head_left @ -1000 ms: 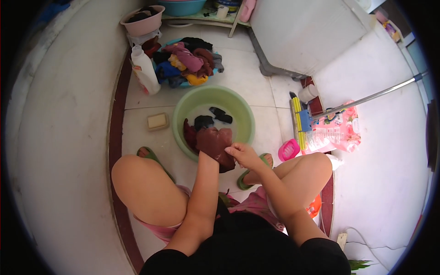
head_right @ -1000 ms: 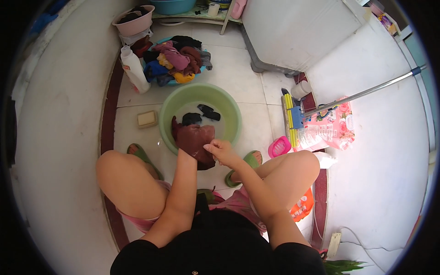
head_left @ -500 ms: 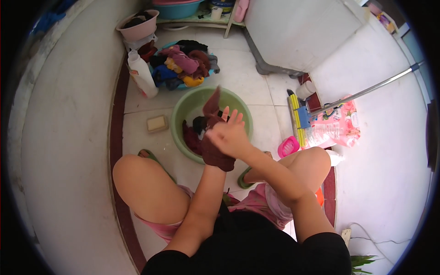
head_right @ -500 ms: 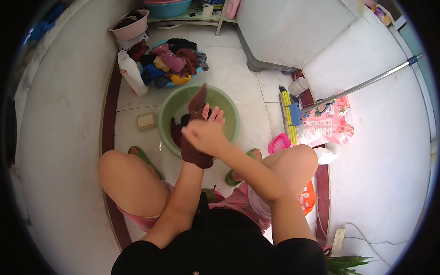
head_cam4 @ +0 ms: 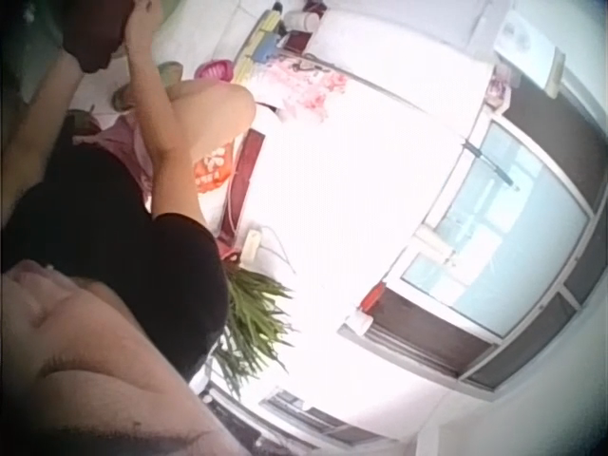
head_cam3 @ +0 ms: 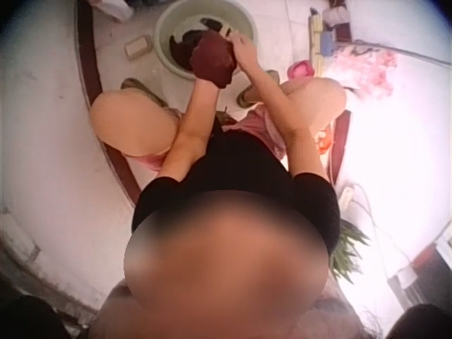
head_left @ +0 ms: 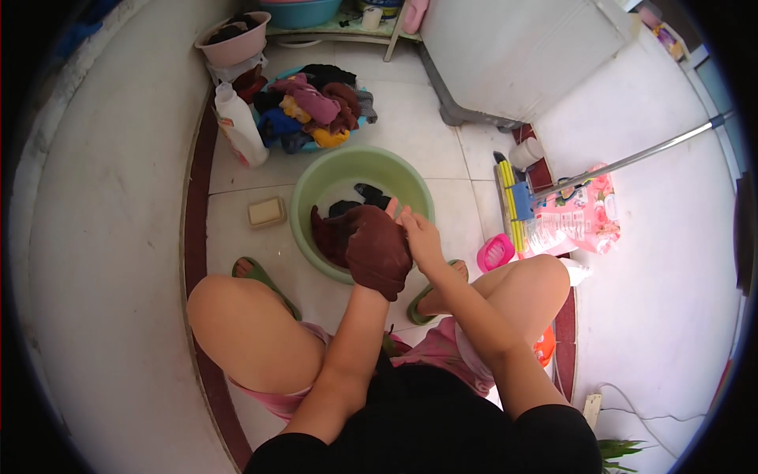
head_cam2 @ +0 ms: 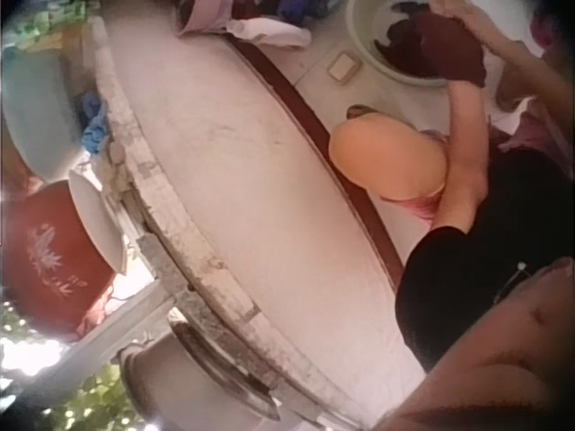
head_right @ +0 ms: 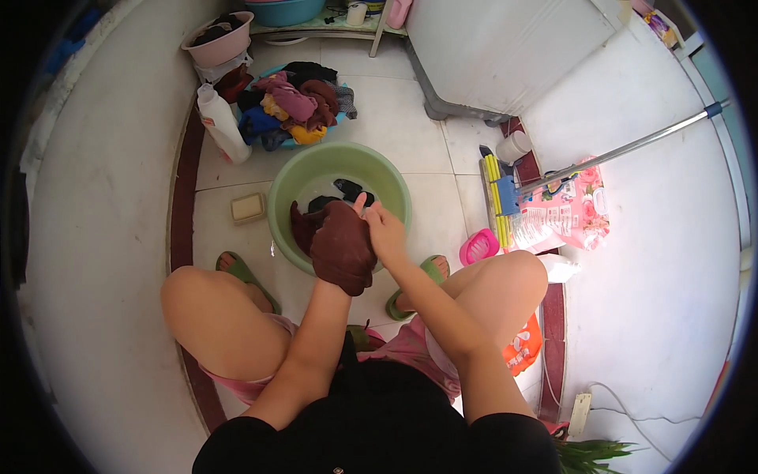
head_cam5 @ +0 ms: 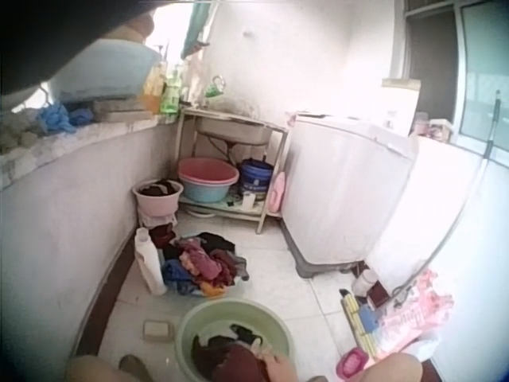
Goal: The person hand washes clothes by rubbing a bar of soap onto garments, scrubbing and wringing them, and washing them in a basin of water.
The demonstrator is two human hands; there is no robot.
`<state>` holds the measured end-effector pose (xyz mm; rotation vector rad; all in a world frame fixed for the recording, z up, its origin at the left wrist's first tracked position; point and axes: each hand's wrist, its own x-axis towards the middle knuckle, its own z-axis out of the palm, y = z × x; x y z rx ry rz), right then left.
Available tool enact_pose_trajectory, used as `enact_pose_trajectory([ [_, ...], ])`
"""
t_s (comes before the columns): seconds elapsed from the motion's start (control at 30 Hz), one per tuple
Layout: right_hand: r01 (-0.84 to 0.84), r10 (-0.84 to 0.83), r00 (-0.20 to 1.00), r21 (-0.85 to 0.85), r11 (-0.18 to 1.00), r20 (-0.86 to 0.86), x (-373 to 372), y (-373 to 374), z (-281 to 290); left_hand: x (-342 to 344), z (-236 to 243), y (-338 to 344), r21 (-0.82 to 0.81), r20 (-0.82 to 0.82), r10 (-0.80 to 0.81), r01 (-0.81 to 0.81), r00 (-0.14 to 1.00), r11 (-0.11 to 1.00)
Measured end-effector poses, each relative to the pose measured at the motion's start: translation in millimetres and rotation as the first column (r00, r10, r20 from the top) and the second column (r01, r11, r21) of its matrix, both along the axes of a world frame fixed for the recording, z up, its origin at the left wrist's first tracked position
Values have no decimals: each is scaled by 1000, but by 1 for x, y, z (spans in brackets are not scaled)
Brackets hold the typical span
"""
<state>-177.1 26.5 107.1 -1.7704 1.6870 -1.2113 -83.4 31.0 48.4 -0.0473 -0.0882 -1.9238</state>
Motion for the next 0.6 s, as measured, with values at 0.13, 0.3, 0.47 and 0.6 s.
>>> enact_pose_trajectory([
  [0.13, -466, -132, 732, 631, 620, 669, -23, -5, 30, 4, 38, 11, -287, 845, 317, -136, 430, 948],
  [0.3, -434, -80, 752, 583, 687, 654, -30, -33, 51, 19, 102, 1, -587, 460, 695, 398, -553, 705],
  [0.47, -392, -333, 508, 557, 732, 794, -37, -59, 67, 17, 135, 0, -786, 492, 779, 186, -388, 589],
  [0.6, -119, -559, 304, 613, 781, 771, -62, -89, 58, 18, 130, -10, -624, 573, 678, 290, -461, 725],
])
